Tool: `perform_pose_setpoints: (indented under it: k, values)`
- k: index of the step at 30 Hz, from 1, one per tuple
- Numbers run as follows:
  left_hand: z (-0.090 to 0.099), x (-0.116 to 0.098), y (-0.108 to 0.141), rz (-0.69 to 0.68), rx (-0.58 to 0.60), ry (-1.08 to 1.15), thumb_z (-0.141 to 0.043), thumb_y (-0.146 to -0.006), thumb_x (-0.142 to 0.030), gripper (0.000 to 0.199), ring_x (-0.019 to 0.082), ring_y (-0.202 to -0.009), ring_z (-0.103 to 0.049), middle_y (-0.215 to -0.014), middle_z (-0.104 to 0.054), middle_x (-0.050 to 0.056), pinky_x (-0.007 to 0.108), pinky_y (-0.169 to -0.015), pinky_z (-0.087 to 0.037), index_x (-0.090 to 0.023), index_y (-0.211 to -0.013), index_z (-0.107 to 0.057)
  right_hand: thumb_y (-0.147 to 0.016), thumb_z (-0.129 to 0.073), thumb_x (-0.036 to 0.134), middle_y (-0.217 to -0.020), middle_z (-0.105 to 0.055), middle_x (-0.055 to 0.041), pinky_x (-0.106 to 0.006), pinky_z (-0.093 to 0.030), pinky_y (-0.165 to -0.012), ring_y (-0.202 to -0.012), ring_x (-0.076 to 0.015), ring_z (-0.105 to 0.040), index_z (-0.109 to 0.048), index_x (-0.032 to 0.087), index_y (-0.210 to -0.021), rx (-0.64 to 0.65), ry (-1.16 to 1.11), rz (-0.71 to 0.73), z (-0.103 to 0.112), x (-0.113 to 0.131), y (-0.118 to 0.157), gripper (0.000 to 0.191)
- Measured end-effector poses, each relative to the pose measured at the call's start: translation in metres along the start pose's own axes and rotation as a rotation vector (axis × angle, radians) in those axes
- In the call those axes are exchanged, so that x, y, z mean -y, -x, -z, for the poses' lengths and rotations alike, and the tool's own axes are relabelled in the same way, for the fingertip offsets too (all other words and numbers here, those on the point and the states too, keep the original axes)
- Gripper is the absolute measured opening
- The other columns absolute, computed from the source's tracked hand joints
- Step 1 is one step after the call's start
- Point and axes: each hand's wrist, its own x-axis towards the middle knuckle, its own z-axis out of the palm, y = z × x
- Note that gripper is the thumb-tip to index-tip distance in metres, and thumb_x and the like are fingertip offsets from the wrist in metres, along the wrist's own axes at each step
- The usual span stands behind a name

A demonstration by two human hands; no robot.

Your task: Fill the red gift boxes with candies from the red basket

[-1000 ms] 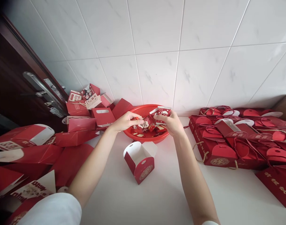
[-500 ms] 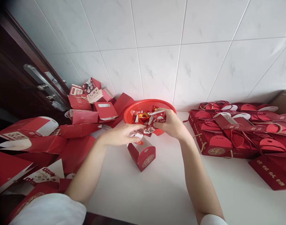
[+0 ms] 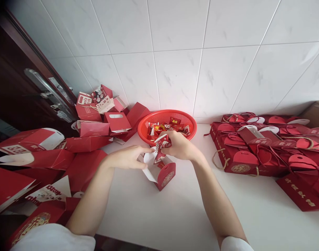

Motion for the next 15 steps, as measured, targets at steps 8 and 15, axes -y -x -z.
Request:
perform_pose_setpoints:
  k: [8, 15]
  values:
    - [0.002, 0.009, -0.009, -0.034, 0.104, 0.019, -0.072, -0.063, -0.022, 0.046, 0.023, -0.082, -0.066, -0.091, -0.069, 0.003, 0.027, -0.066, -0.049, -0.017, -0.108, -0.066, -0.076, -0.065, 0.012, -0.088, -0.074, -0.0005, -0.027, -0.049, -0.071, -0.081, -0.0176, -0.067, -0.071, 0.020, -0.090, 0.144, -0.013, 0.061, -0.004, 0.002, -0.001, 0.016]
    - [0.007, 0.015, -0.022, -0.127, 0.179, 0.040, -0.074, -0.063, -0.019, 0.055, 0.023, -0.092, -0.067, -0.099, -0.071, 0.002, 0.027, -0.074, -0.051, -0.021, -0.117, -0.065, -0.078, -0.057, 0.008, -0.093, -0.076, -0.0024, -0.029, -0.051, -0.073, -0.085, -0.0200, -0.069, -0.074, 0.020, -0.091, 0.316, 0.035, 0.081, -0.010, -0.008, -0.003, 0.024]
